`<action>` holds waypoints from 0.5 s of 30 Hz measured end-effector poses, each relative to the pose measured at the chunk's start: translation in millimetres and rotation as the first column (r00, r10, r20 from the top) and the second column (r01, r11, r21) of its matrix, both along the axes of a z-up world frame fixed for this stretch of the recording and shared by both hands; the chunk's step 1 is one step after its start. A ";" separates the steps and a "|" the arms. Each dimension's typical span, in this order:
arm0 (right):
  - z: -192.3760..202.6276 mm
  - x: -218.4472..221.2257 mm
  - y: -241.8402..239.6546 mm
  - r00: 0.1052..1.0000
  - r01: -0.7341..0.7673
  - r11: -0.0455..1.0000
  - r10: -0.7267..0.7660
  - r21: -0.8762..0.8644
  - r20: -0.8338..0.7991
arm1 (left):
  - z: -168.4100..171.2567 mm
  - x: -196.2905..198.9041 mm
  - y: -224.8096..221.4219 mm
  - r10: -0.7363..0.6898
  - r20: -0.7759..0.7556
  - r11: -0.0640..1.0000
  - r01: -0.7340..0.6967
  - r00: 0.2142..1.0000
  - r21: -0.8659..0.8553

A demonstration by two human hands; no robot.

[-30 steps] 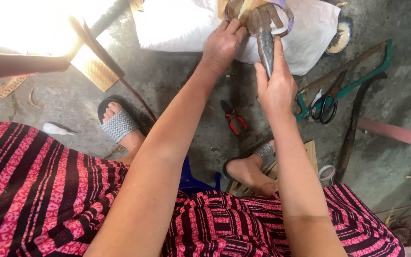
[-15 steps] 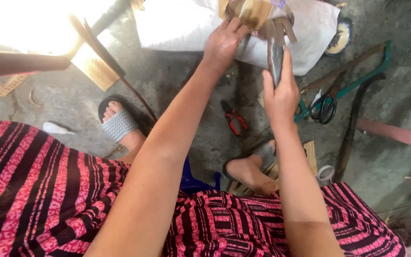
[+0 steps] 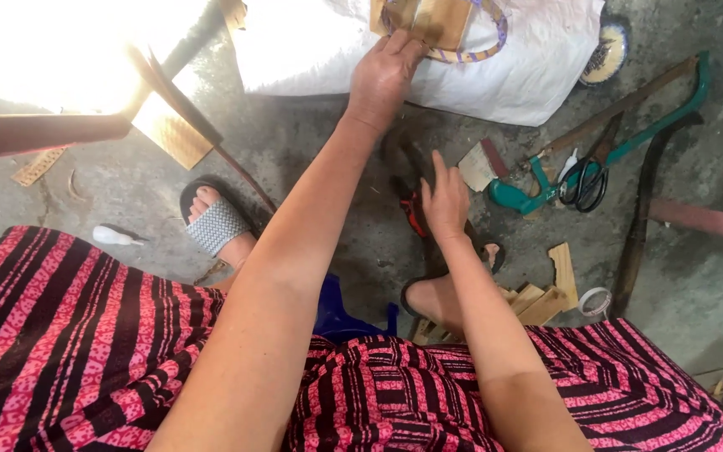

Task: Securing thin wooden slats to a circular frame using a hammer to assemble a basket-like structure.

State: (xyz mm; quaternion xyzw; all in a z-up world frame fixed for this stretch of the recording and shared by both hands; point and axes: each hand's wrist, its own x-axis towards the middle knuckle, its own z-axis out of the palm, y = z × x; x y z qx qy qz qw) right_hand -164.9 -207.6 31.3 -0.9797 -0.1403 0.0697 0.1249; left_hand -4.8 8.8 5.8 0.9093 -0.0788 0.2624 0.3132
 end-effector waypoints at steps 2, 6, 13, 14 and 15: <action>-9.6 -0.4 -5.1 0.999 -0.006 1.000 0.005 -0.029 -0.036 | 1.7 -0.5 -0.7 0.004 0.013 1.000 -0.004 1.000 -0.019; 18.6 30.5 12.5 0.998 -0.053 0.995 0.049 0.089 0.040 | 10.1 -0.9 -0.2 0.044 -0.042 0.998 -0.046 0.998 -0.038; 95.8 162.9 81.5 0.968 -0.146 0.925 0.061 0.349 0.243 | 22.4 -1.2 -0.3 0.016 -0.209 0.985 -0.052 0.978 -0.166; 79.7 175.0 82.5 0.968 -0.150 0.925 0.065 0.350 0.243 | 19.9 -1.0 -1.5 0.021 -0.209 0.985 -0.056 0.978 -0.166; 63.2 187.2 83.9 0.970 -0.112 0.967 0.056 0.229 0.238 | 16.9 -0.8 -2.5 0.054 -0.187 0.989 -0.078 0.981 -0.123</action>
